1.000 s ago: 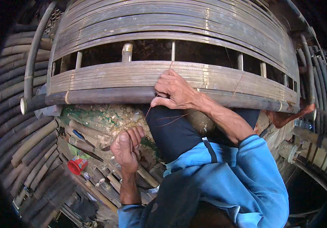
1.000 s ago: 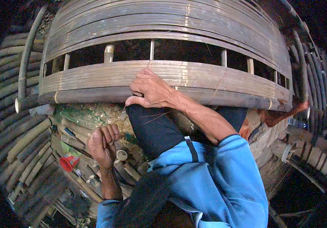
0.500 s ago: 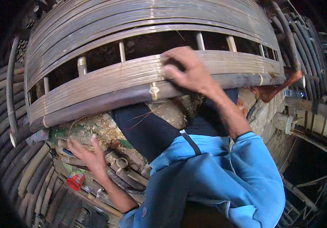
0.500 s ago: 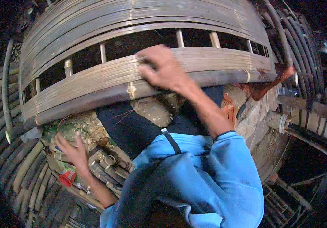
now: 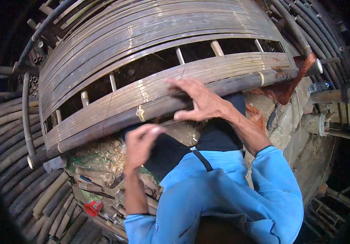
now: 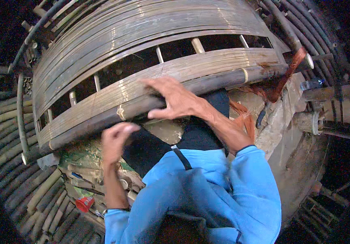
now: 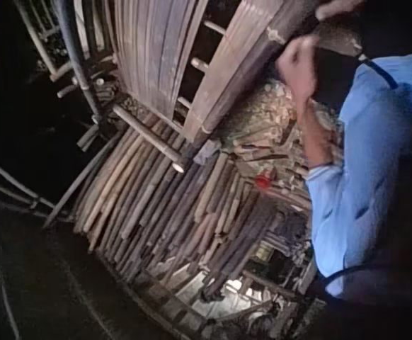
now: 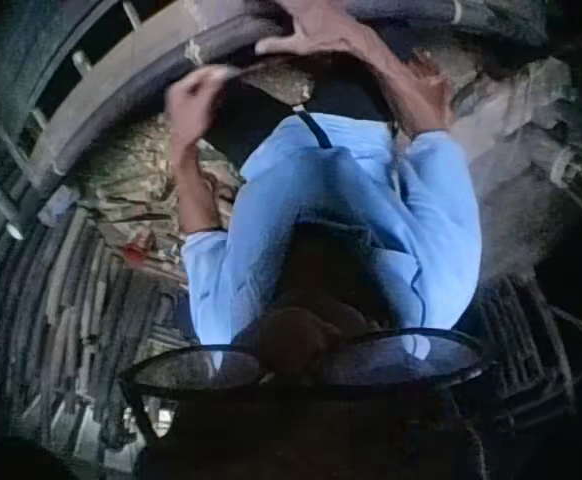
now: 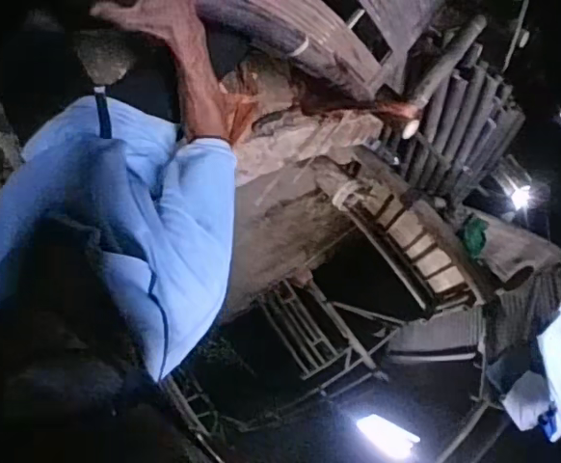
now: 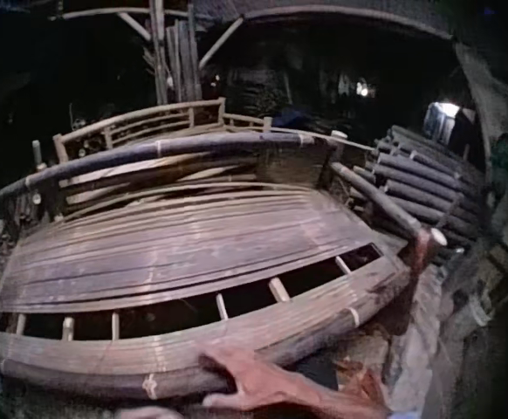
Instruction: The person constructs a bamboo structure by wrapping and tying thin binding material around bamboo poles, pulling the material tight and tucking it into the joints.
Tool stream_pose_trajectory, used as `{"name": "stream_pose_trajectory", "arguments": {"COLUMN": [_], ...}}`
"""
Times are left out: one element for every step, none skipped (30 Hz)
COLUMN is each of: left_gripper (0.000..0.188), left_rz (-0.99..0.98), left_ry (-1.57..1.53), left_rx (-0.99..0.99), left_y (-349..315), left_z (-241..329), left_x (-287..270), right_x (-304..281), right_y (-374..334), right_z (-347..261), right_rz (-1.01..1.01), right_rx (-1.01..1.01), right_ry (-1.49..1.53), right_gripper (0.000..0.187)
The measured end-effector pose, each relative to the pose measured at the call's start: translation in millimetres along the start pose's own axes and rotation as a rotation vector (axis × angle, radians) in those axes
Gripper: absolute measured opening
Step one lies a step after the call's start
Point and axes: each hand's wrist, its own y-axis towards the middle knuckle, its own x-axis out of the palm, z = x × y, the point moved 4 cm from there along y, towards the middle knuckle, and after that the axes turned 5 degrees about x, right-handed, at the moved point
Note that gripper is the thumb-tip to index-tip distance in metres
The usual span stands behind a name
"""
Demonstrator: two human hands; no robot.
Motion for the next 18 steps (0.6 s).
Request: {"name": "stream_pose_trajectory", "arguments": {"left_gripper": [0.023,0.024,0.022,0.021,0.023,0.027,0.027,0.029,0.028,0.027,0.027,0.027,0.027,0.024,0.026,0.026,0.027,0.027], "left_rz": [0.017,0.065,0.148,0.248,0.361,0.477,0.514,0.558,0.523,0.493,0.432,0.33,0.248,0.14,0.123,0.105,0.085,0.007], "left_ry": [0.039,0.122,0.175,0.127,0.046,0.188,0.319,0.468,0.592,0.724,0.756,0.998,1.051,1.048,0.996,0.935,0.868,0.734], "left_rx": [-0.099,-0.017,0.013,0.012,-0.122,-0.208,-0.05,0.103,0.086,0.068,0.018,0.057,0.05,0.081,0.061,0.047,0.033,-0.046], "left_y": [-7,-10,-14,-17,-21,-14,10,30,60,89,119,151,183,211,230,250,271,291], "left_z": [13,18,25,15,0,1,-6,-7,-10,-7,-9,3,-1,-2,-10,-24,-41,-56], "left_x": [-30,-62,-95,-127,-163,-189,-193,-195,-181,-160,-130,-90,-57,-25,-3,13,29,46], "right_x": [0,-3,-12,-24,-33,-47,-61,-70,-74,-72,-68,-63,-56,-51,-46,-38,-30,-25], "right_y": [-3,-3,2,5,8,13,17,24,28,35,41,44,49,52,63,71,75,77], "right_z": [-3,-7,-10,-11,-6,3,22,40,62,80,97,115,135,150,150,153,157,159], "right_rz": [-0.101,-0.288,-0.284,-0.248,-0.211,-0.103,-0.044,0.013,0.046,0.057,0.066,0.072,0.019,-0.039,-0.037,-0.124,-0.214,-0.205], "right_rx": [-0.005,0.117,0.104,0.024,-0.057,-0.106,-0.013,0.069,0.14,0.168,0.2,0.215,0.341,0.471,0.471,0.59,0.714,0.7], "right_ry": [0.069,0.287,0.305,0.301,0.3,0.31,0.173,0.056,-0.062,-0.146,-0.237,-0.24,-0.275,-0.306,-0.296,-0.267,-0.242,-0.234], "right_gripper": [0.09,0.082,0.082,0.069,0.055,0.033,0.031,0.029,0.029,0.03,0.032,0.032,0.035,0.04,0.04,0.042,0.045,0.041]}}
